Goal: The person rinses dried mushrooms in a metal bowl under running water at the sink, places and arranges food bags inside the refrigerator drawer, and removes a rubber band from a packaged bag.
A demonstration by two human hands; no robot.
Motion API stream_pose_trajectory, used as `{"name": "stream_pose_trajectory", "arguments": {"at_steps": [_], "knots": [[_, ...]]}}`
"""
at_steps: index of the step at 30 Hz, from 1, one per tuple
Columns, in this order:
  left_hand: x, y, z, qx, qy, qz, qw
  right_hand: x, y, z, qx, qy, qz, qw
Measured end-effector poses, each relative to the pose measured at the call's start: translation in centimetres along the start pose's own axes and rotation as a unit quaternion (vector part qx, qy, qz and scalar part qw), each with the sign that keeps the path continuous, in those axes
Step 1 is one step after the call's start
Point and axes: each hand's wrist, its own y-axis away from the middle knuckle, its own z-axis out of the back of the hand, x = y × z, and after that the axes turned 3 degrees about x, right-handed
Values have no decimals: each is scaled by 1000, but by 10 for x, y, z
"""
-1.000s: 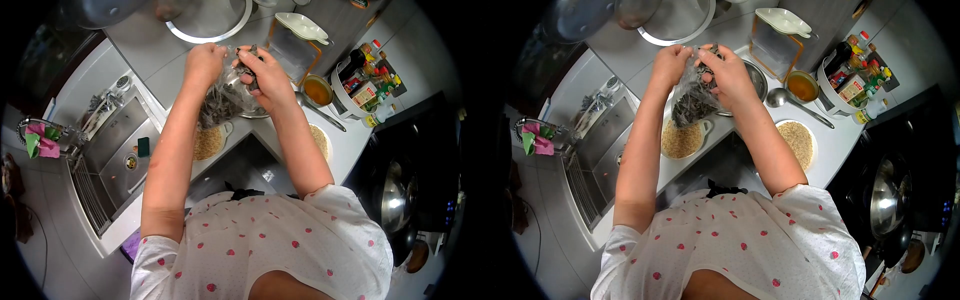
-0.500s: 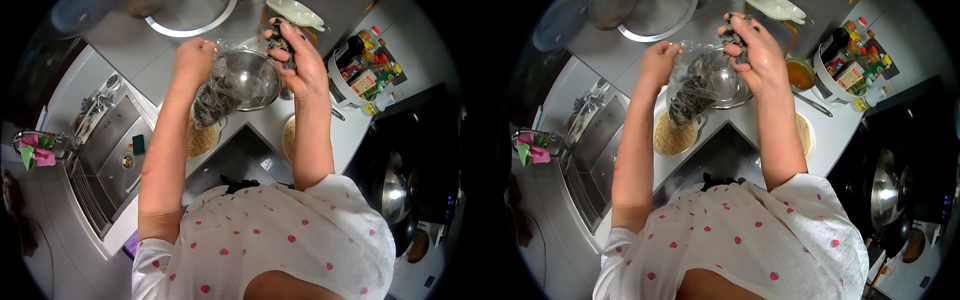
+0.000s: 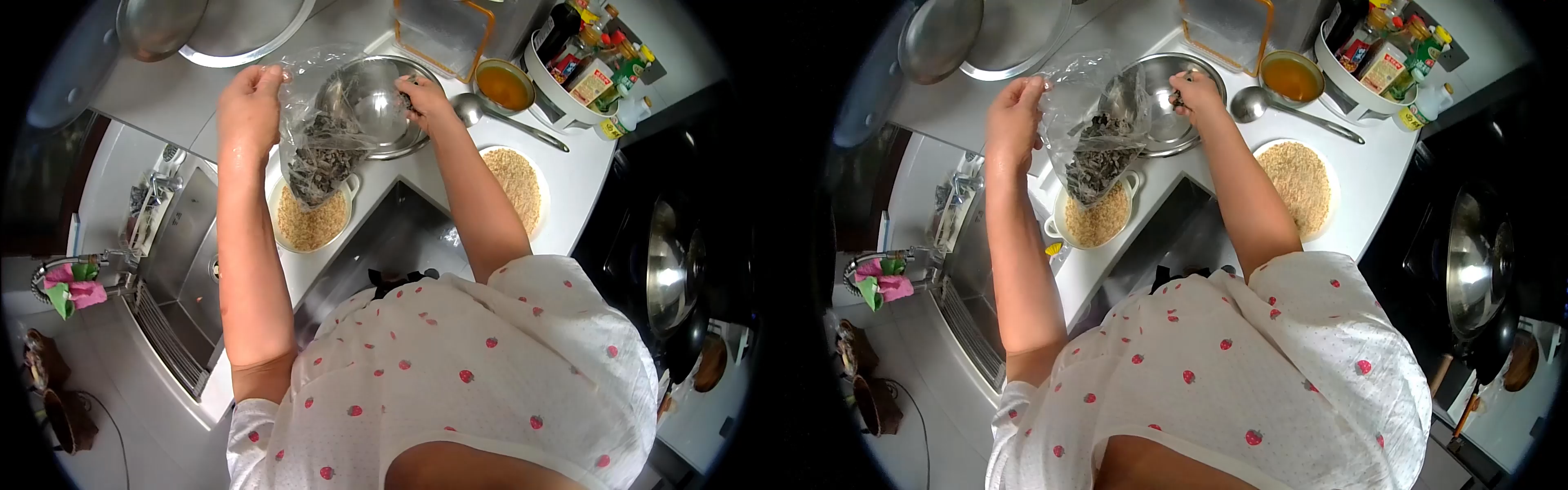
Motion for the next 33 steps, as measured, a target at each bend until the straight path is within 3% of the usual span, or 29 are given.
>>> {"name": "stream_pose_trajectory", "arguments": {"at_steps": [4, 9, 22, 28, 33], "knots": [[-5, 7, 3, -2, 22, 10, 1000, -14, -15, 0, -18, -48, -22, 998], [-5, 8, 4, 1, 41, 2, 999, -23, -27, 8, 20, -16, -46, 999], [-10, 13, 0, -2, 42, 1, 999, -2, -4, 5, -4, 47, -50, 998], [-13, 19, -1, 7, 50, -1, 999, -4, -2, 11, -46, 93, 78, 992], [-16, 26, -1, 4, 60, -4, 998, -16, 16, 5, -102, -27, 112, 988]]}}
